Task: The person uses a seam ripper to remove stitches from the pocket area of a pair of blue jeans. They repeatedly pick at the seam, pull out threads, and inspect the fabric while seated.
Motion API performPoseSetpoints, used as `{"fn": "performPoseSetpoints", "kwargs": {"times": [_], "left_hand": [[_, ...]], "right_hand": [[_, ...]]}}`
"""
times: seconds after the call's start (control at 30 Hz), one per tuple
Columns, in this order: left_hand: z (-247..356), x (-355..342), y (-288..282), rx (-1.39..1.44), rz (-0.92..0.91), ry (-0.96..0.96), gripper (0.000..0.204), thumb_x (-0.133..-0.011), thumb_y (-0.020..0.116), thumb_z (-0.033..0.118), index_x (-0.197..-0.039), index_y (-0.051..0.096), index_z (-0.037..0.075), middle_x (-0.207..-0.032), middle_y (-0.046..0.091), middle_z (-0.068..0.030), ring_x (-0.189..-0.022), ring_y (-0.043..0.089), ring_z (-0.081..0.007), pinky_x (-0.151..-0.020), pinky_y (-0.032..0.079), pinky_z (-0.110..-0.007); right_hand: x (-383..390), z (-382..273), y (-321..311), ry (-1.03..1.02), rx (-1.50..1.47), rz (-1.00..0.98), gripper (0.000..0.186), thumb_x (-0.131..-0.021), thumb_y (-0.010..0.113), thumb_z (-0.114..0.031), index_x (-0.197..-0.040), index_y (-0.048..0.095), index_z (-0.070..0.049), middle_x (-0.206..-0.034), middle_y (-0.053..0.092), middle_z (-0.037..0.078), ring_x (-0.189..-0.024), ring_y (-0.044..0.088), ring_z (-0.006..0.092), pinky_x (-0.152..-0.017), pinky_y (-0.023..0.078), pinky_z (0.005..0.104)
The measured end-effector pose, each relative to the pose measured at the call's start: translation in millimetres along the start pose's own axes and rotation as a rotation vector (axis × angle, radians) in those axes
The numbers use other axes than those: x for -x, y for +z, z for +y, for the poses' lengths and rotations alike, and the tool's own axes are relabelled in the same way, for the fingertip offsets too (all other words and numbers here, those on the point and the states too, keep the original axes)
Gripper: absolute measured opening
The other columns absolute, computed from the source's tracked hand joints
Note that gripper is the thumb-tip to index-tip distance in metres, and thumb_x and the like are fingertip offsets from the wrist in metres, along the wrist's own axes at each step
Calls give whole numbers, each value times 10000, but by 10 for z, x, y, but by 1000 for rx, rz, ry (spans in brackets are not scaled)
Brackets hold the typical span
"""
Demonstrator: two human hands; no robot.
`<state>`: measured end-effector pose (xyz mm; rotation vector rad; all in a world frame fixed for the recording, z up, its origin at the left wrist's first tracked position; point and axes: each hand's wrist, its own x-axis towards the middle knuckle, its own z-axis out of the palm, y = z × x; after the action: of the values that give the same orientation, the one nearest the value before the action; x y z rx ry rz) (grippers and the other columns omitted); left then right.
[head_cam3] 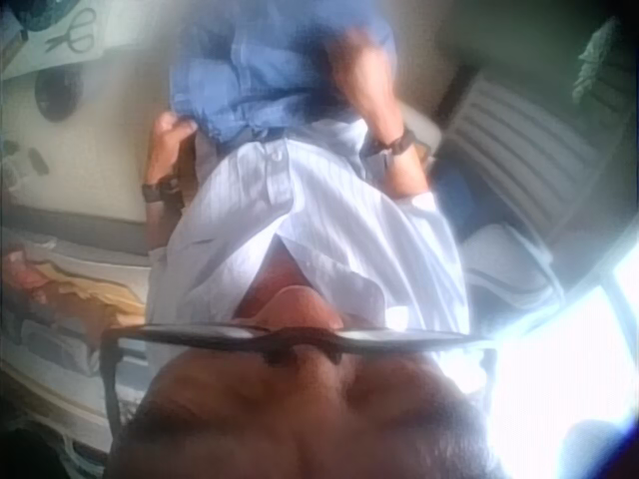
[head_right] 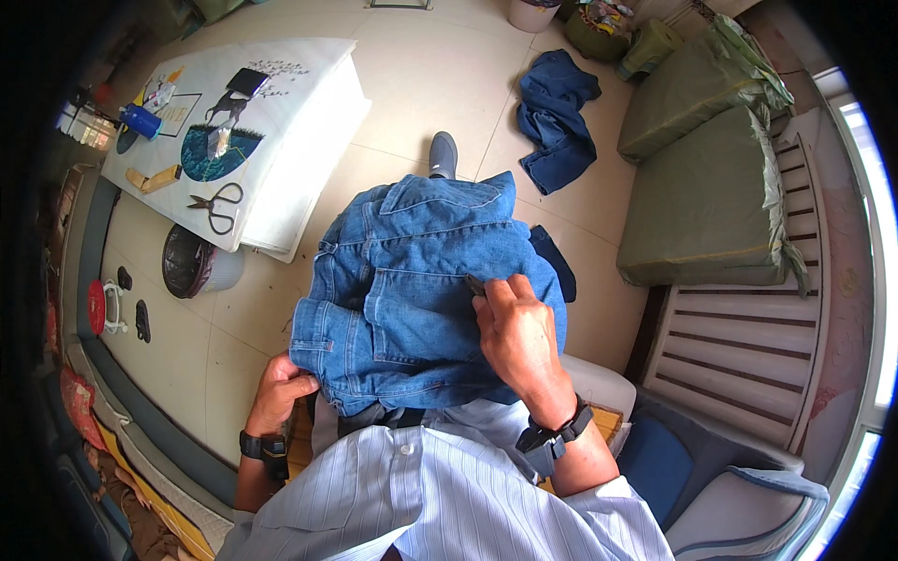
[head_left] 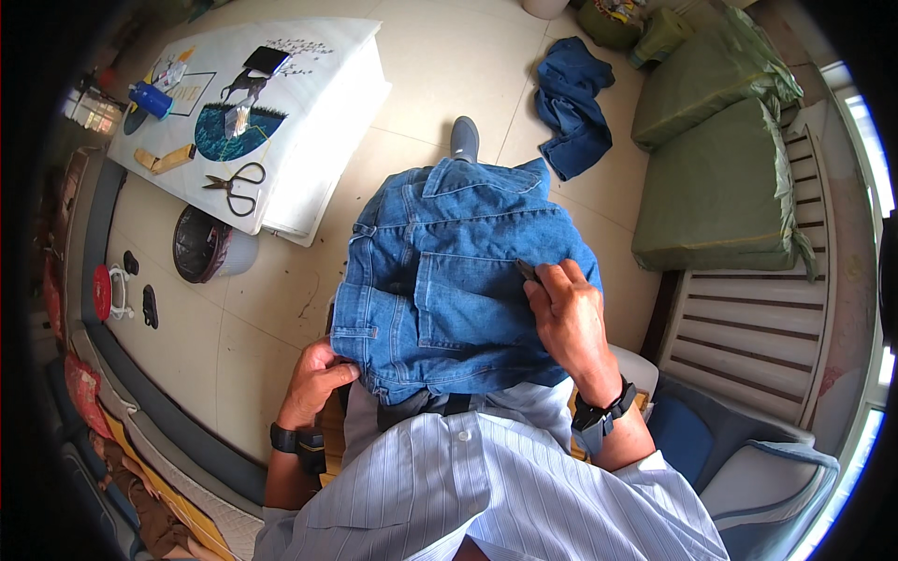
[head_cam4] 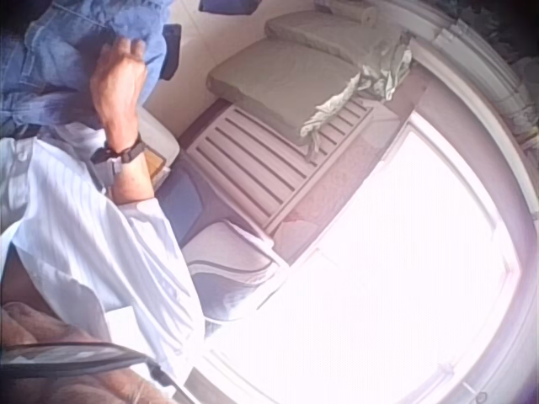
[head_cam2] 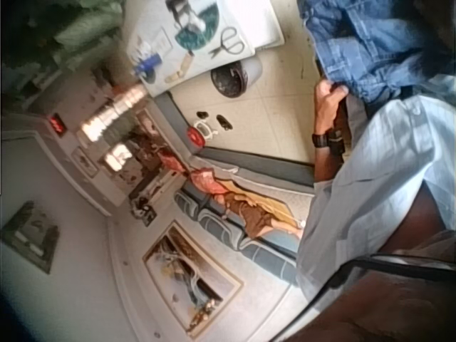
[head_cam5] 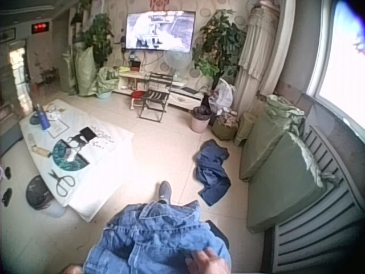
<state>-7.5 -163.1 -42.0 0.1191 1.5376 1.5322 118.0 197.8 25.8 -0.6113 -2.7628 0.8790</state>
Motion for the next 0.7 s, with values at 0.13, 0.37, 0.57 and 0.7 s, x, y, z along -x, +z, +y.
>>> {"fn": "performPoseSetpoints", "kwargs": {"times": [0.13,0.37,0.57,0.7], "left_hand": [[8,1,7,-7,1,-7,458,-851,648,14,-1307,664,-32,-1211,728,-67,-1113,656,-168,-1049,470,-335],[-5,-1,2,-9,-2,-3,453,-856,652,21,-1306,666,-27,-1214,726,-65,-1111,656,-167,-1049,469,-334],[2,-8,8,-9,-7,1,457,-851,650,19,-1306,666,-29,-1212,726,-65,-1111,656,-168,-1050,468,-335],[9,-5,9,-6,-3,-7,460,-846,645,14,-1304,666,-31,-1210,727,-69,-1109,657,-170,-1049,470,-337]], "right_hand": [[12,15,17,42,7,-11,143,-924,727,-67,-1039,681,5,-881,620,198,-784,651,405,-693,516,457],[-2,20,22,9,-2,5,113,-926,720,-71,-941,628,-6,-918,626,208,-775,662,451,-678,537,512],[7,52,48,9,1,11,125,-910,735,-59,-998,667,-2,-902,632,193,-794,660,419,-694,526,471],[9,95,65,15,-9,12,149,-907,742,-56,-1033,686,2,-896,636,183,-804,660,399,-703,519,449]]}}
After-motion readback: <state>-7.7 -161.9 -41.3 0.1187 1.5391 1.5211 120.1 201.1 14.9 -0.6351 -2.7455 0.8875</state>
